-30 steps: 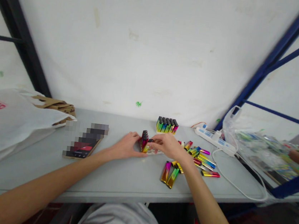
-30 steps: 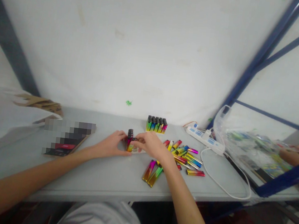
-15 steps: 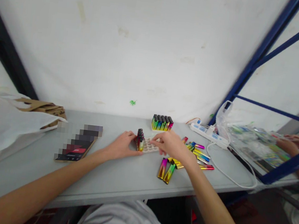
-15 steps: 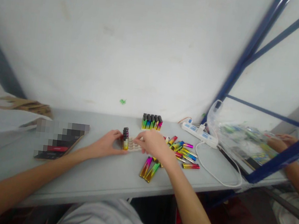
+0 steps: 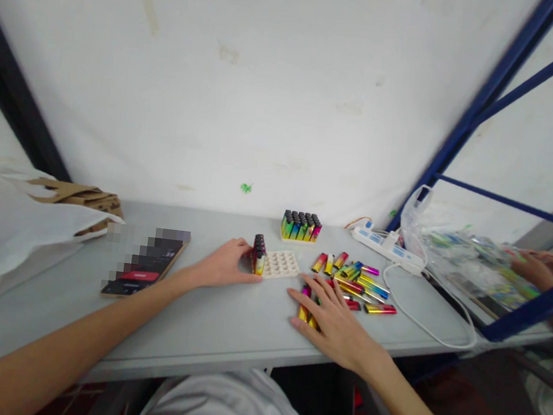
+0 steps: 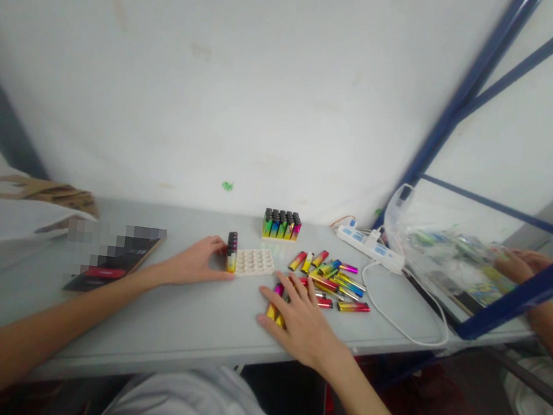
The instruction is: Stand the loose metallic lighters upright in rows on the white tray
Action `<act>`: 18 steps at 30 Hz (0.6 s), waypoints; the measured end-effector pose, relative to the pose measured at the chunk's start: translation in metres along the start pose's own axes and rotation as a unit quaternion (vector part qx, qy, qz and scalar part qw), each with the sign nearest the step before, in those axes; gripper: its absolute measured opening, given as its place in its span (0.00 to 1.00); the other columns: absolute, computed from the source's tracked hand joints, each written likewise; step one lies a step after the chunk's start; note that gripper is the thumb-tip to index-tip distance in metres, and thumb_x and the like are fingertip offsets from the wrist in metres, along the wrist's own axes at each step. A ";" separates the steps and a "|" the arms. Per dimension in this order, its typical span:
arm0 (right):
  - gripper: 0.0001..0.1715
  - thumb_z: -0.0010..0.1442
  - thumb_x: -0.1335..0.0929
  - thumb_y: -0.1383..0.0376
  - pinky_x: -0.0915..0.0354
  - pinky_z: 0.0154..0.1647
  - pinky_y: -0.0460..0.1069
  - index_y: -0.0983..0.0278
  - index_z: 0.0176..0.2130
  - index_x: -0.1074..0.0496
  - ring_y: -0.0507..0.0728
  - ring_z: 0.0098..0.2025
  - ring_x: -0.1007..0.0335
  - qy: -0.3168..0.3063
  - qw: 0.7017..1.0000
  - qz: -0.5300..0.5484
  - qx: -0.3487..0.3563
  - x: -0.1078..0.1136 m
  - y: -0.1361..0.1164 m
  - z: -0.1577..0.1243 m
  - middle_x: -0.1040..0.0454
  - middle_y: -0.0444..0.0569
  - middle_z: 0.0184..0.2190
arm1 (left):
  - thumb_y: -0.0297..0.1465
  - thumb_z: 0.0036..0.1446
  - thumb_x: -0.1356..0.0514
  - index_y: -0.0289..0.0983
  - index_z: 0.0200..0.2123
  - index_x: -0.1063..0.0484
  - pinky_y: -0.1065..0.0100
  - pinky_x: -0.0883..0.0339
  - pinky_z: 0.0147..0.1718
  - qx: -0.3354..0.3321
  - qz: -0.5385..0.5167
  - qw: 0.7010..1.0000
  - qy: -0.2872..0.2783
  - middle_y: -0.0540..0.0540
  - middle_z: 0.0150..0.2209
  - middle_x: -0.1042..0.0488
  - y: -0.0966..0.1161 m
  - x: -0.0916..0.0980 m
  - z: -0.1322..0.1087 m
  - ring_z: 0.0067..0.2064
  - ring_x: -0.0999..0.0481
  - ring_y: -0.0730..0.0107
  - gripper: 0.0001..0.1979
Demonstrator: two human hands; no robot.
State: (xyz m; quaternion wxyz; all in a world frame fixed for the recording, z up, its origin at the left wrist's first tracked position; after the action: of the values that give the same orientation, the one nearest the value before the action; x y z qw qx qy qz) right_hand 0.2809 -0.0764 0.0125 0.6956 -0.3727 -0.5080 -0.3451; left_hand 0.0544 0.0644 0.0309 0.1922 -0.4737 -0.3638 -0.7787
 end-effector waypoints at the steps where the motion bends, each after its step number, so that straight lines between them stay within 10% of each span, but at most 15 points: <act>1: 0.31 0.71 0.39 0.47 0.59 0.73 0.72 0.50 0.69 0.38 0.69 0.75 0.56 -0.002 1.000 -0.002 0.003 0.000 0.005 0.003 0.46 0.54 0.73 | 0.54 0.49 0.33 0.37 0.46 0.22 0.60 0.30 0.48 0.004 0.003 1.000 -0.001 0.39 0.46 0.21 -0.001 0.000 0.000 0.49 0.23 0.50 0.30; 18: 0.28 0.68 0.34 0.48 0.45 0.69 0.68 0.62 0.59 0.27 0.68 0.66 0.39 0.086 0.986 -0.059 0.133 0.020 0.064 0.047 0.32 0.61 0.62 | 0.56 0.49 0.33 0.35 0.43 0.22 0.59 0.29 0.47 0.011 0.008 1.000 0.002 0.38 0.44 0.22 -0.007 0.001 0.001 0.46 0.23 0.50 0.31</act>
State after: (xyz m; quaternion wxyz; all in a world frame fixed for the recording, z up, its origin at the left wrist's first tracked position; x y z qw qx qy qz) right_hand 0.3193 -0.0062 0.0304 0.7581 -0.2152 -0.5091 -0.3460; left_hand 0.0496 0.0701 0.0294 0.2045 -0.4730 -0.3678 -0.7741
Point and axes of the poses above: each hand's wrist, its own z-axis towards the middle knuckle, its own x-axis out of the back of the hand, y = z × x, the point moved 6 cm from there along z, towards the middle knuckle
